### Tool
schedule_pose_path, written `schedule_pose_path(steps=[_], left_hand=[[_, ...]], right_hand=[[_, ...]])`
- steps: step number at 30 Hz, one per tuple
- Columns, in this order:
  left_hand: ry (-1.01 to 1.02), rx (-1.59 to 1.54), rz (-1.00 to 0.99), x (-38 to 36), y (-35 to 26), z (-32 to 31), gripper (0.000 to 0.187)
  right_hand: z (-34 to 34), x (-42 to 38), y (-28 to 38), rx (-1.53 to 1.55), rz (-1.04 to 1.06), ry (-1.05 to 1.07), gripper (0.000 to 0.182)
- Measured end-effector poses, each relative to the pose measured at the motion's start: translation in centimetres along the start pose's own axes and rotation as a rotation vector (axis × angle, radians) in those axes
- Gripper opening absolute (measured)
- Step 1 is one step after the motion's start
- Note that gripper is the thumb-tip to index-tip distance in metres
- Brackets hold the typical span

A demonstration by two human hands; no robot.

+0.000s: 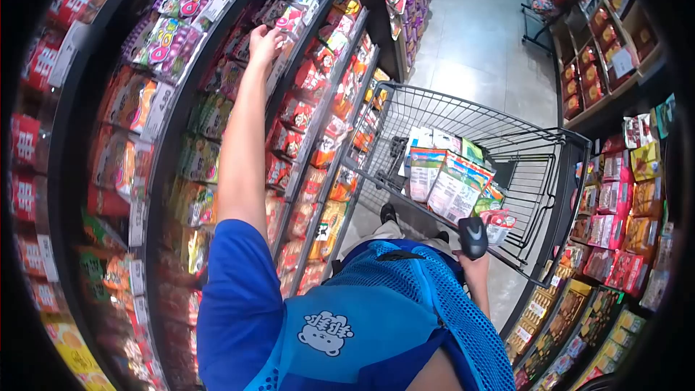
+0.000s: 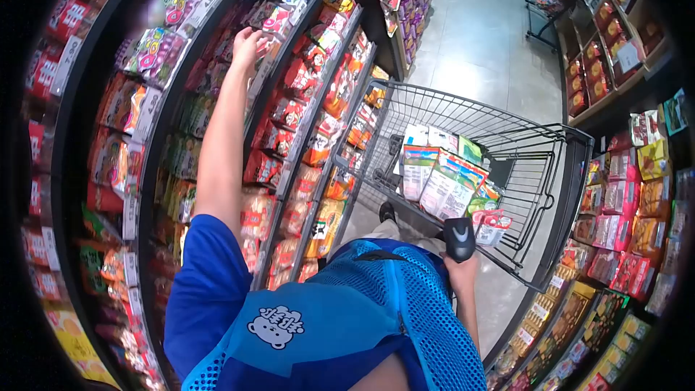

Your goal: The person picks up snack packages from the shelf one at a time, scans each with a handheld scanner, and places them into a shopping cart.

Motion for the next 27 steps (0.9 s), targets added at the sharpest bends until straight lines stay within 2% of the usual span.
schedule_pose_path(steps=[1, 3, 4, 6, 7, 8, 11, 12, 13, 15, 17, 20, 24, 27], left_hand=[[0.107, -0.083, 0.029, 2.4, 1.0, 0.1, 0.053], [0.112, -0.001, 0.143, 6.2, 3.2, 0.2, 0.045], [0.078, 0.011, 0.143, 7.3, 3.9, 0.2, 0.036], [0.133, 0.015, 0.127, 9.6, 5.9, 0.3, 0.027], [0.164, 0.025, 0.113, 10.0, 6.1, 0.2, 0.030], [0.233, 0.251, 0.171, 9.9, 5.5, 0.4, 0.033], [0.296, 0.291, 0.151, 11.3, 8.1, 0.6, 0.041], [0.247, 0.156, 0.178, 10.2, 7.6, 0.1, 0.040], [0.239, 0.051, 0.142, 9.4, 6.8, 0.0, 0.040], [0.197, 0.086, -0.046, 8.6, 4.5, 0.0, 0.041], [-0.002, -0.082, -0.333, 5.3, 0.9, -0.8, 0.038], [0.007, -0.170, -0.446, -0.3, -2.7, -1.3, 0.033], [-0.024, -0.204, -0.360, -5.8, -3.8, -1.1, 0.038], [-0.007, -0.217, -0.346, -10.3, -4.0, -0.1, 0.039]], right_hand=[[-1.1, 0.1, -0.6, -0.060, -0.051, 0.029, 0.024], [-3.7, 1.7, -2.5, -0.100, 0.113, 0.015, 0.039], [-4.9, 1.2, -0.9, -0.215, 0.008, 0.061, 0.050], [-7.2, 2.1, -0.3, -0.149, 0.111, 0.005, 0.055], [-8.3, 2.4, -0.5, -0.114, 0.155, -0.028, 0.057], [-9.1, 2.9, -0.6, -0.136, 0.158, -0.030, 0.061], [-9.6, 4.3, -2.8, -0.211, 0.128, -0.139, 0.074], [-9.7, 3.5, -1.6, -0.140, 0.210, -0.131, 0.074], [-9.7, 2.9, -0.8, -0.127, 0.180, -0.162, 0.073], [-9.7, 3.3, -1.6, -0.118, 0.225, -0.162, 0.068], [-9.3, 3.7, -2.0, -0.141, 0.194, -0.134, 0.068], [-9.4, 3.7, -1.9, -0.184, 0.198, -0.181, 0.068], [-9.9, 3.0, 0.6, -0.378, 0.073, -0.216, 0.064], [-9.7, 4.3, 1.4, -0.319, 0.032, -0.084, 0.065]])
Point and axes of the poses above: each hand's wrist, its own x-axis towards the middle knuckle, its own z-axis out of the back of the hand, y = z × x, the point moved 3 cm from there along x, towards the middle knuckle, and after that the axes turned 14 degrees about -z, right-handed, at the moved point
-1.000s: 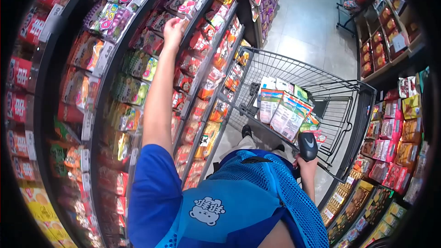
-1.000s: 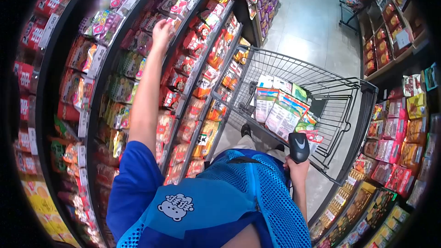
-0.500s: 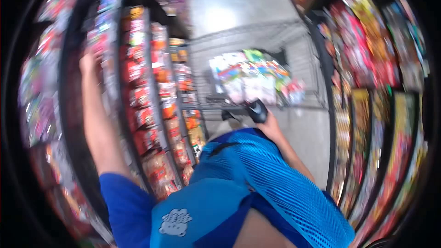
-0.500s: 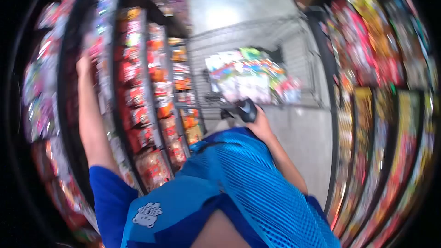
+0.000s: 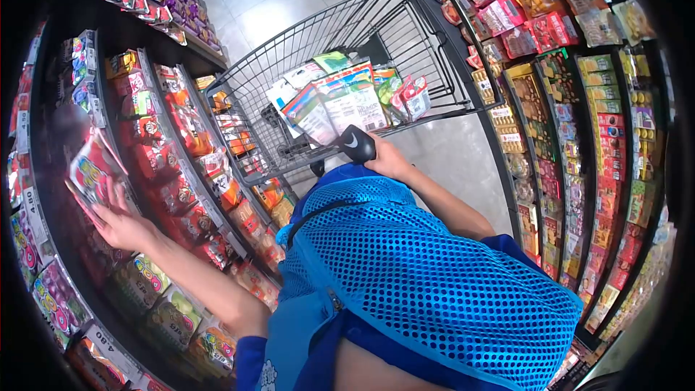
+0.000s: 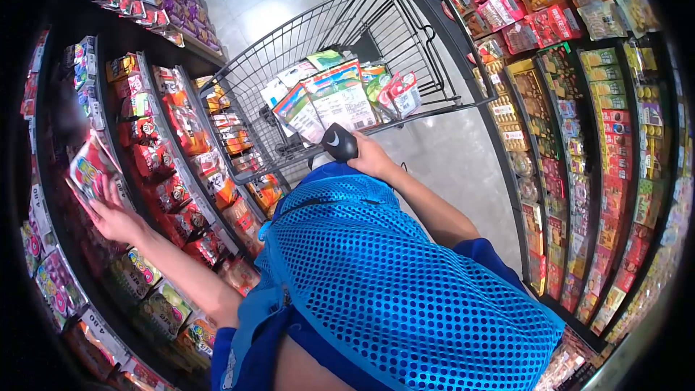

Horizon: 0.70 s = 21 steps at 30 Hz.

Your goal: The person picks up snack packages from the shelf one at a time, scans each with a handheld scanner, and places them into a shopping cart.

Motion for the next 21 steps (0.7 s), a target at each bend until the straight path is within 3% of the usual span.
schedule_pose_path(steps=[2, 6, 11, 12, 13, 14, 15, 16, 18, 20, 21], left_hand=[[-0.057, 0.026, 0.060, -3.7, -1.3, 0.2, 0.040], [0.078, 0.060, 0.231, -12.4, -0.8, -0.3, 0.037], [0.081, 0.013, 0.530, -19.7, 2.1, -2.0, 0.028], [0.050, 0.020, 0.693, -19.9, 2.0, -3.1, 0.028], [0.052, -0.047, 0.618, -20.4, 3.7, -3.7, 0.027], [0.036, -0.009, 0.698, -20.7, 4.8, -4.5, 0.023], [0.028, -0.149, 0.772, -21.3, 7.0, -4.2, 0.020], [0.106, -0.072, 0.718, -20.3, 6.5, -6.0, 0.020], [0.048, -0.018, 0.617, -18.8, 8.3, -9.6, 0.024], [0.044, 0.038, 0.579, -16.8, 9.1, -13.5, 0.026], [0.068, 0.064, 0.591, -15.6, 8.9, -15.5, 0.025]], right_hand=[[0.0, 0.8, -0.6, 0.033, -0.001, -0.049, 0.065], [1.5, 2.8, 0.4, -0.026, -0.058, -0.066, 0.063], [3.5, 7.1, 2.8, -0.117, -0.092, -0.133, 0.057], [4.0, 8.5, 3.3, -0.158, -0.104, -0.127, 0.058], [4.7, 10.2, 3.4, -0.131, -0.040, -0.157, 0.055], [5.1, 12.5, 2.8, -0.125, 0.059, -0.260, 0.050], [6.1, 13.8, 4.1, -0.275, -0.041, -0.230, 0.048], [7.3, 15.2, 5.6, -0.279, -0.006, -0.221, 0.045], [8.9, 21.1, 4.5, -0.364, -0.034, -0.132, 0.043], [10.7, 24.2, 7.0, -0.271, 0.174, -0.172, 0.035], [11.9, 25.9, 8.0, -0.254, 0.110, -0.133, 0.034]])
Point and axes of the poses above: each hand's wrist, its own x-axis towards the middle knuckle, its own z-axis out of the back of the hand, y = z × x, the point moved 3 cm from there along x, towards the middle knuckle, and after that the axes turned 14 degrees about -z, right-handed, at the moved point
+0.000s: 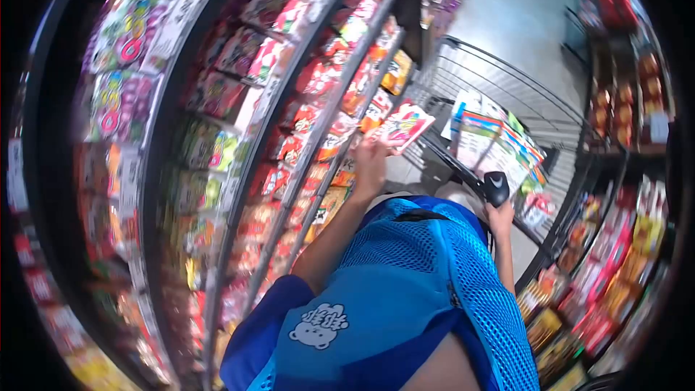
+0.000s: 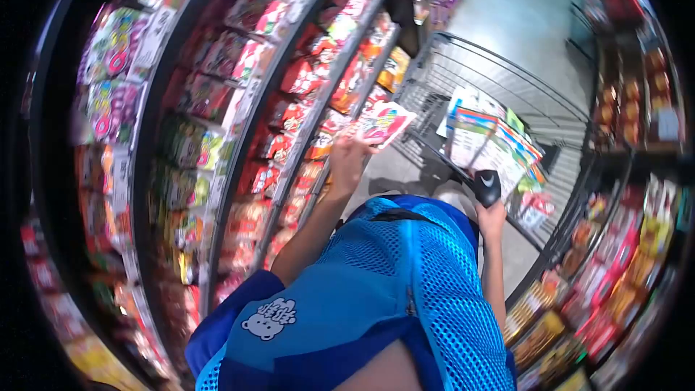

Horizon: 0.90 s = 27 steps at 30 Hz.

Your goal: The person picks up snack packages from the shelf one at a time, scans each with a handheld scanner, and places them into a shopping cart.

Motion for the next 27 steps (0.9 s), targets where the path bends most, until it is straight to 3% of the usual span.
schedule_pose_path(steps=[1, 3, 8, 12, 15, 19, 20, 23, 24, 25, 27], left_hand=[[-0.039, -0.099, -0.074, -0.6, 0.8, 0.6, 0.026], [-0.119, -0.240, -0.178, -0.1, 0.1, -1.9, 0.028], [-0.273, -0.281, 0.018, 1.0, -0.9, -4.4, 0.022], [-0.286, -0.286, 0.014, 2.1, -2.4, -4.5, 0.020], [-0.287, -0.558, -0.095, 3.2, -3.0, -4.3, 0.018], [-0.237, -0.771, 0.017, 5.4, -2.7, -4.8, 0.017], [-0.308, -0.771, 0.076, 6.2, -2.3, -5.2, 0.015], [0.075, -0.970, 0.102, 9.2, -3.5, -7.2, 0.020], [0.224, -1.090, 0.046, 10.4, -3.1, -8.2, 0.020], [0.378, -1.273, 0.078, 11.0, -3.5, -9.3, 0.019], [0.578, -1.532, 0.231, 12.2, -4.8, -11.4, 0.019]], right_hand=[[-0.6, -0.4, 0.2, -0.032, -0.156, 0.082, 0.037], [2.2, -0.7, 5.4, -0.106, -0.118, 0.105, 0.040], [4.4, 6.5, 5.0, -0.135, 0.042, 0.088, 0.041], [6.1, 10.0, 5.6, -0.194, 0.041, 0.099, 0.041], [7.0, 11.0, 5.9, -0.178, 0.039, 0.086, 0.040], [7.4, 11.8, 6.6, -0.128, 0.028, 0.075, 0.039], [7.6, 11.8, 6.6, -0.116, 0.020, 0.069, 0.039], [8.7, 11.7, 8.1, -0.119, -0.028, 0.070, 0.038], [8.8, 12.2, 8.6, -0.104, -0.043, 0.212, 0.039], [8.0, 12.9, 8.0, -0.068, 0.088, 0.133, 0.042], [10.0, 5.2, 17.6, 0.069, 0.065, 0.178, 0.042]])
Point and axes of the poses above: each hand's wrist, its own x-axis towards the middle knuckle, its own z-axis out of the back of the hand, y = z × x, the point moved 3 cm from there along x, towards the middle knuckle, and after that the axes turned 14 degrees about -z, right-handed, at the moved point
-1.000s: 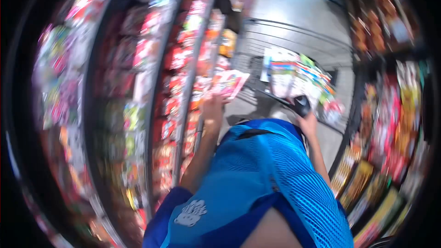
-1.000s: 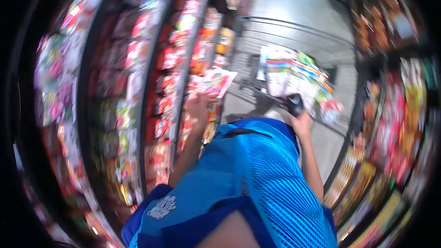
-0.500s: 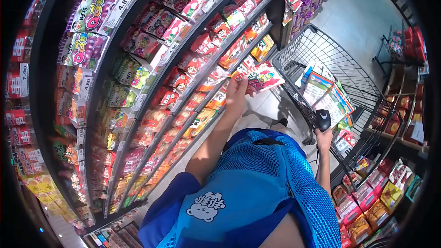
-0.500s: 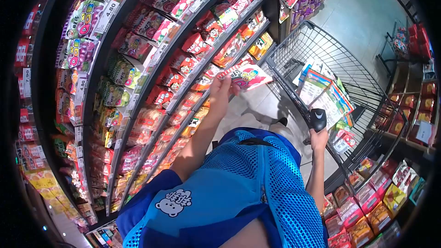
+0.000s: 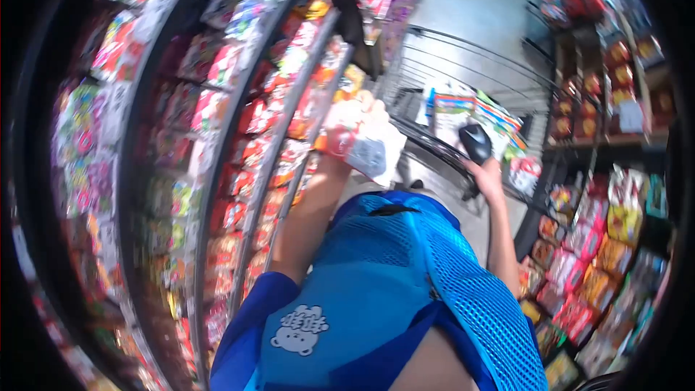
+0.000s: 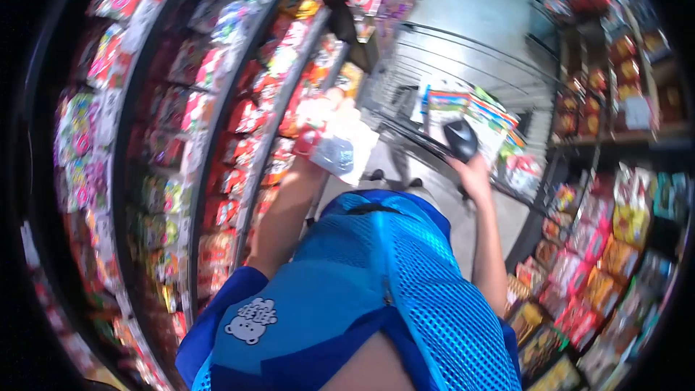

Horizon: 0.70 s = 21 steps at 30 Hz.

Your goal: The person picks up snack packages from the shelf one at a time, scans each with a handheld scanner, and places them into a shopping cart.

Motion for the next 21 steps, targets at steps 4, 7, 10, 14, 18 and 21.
schedule_pose_path(steps=[4, 7, 10, 14, 18, 21], left_hand=[[-0.072, 0.000, 0.183, 2.8, 1.5, -2.6, 0.026], [0.012, -0.045, 0.267, 3.6, 2.8, -1.7, 0.030], [-0.057, -0.026, 0.305, 3.7, 3.3, -1.1, 0.037], [-0.446, 0.100, 0.268, 1.2, 3.6, -1.4, 0.071], [-0.309, 0.341, 0.138, -1.2, 6.0, -1.1, 0.064], [-0.318, 0.411, 0.242, -1.8, 6.8, 0.9, 0.054]], right_hand=[[-3.5, -4.7, 7.0, 0.500, 0.317, 0.210, 0.033], [-5.2, -7.7, 11.0, 0.797, 0.296, 0.369, 0.036], [-5.8, -8.5, 11.3, 0.844, 0.288, 0.246, 0.039], [-6.1, -7.9, 8.4, 0.964, 0.172, 0.084, 0.039], [-5.7, -7.2, 6.0, 0.819, 0.113, -0.175, 0.023], [-6.1, -7.3, 4.8, 0.665, 0.112, -0.186, 0.033]])
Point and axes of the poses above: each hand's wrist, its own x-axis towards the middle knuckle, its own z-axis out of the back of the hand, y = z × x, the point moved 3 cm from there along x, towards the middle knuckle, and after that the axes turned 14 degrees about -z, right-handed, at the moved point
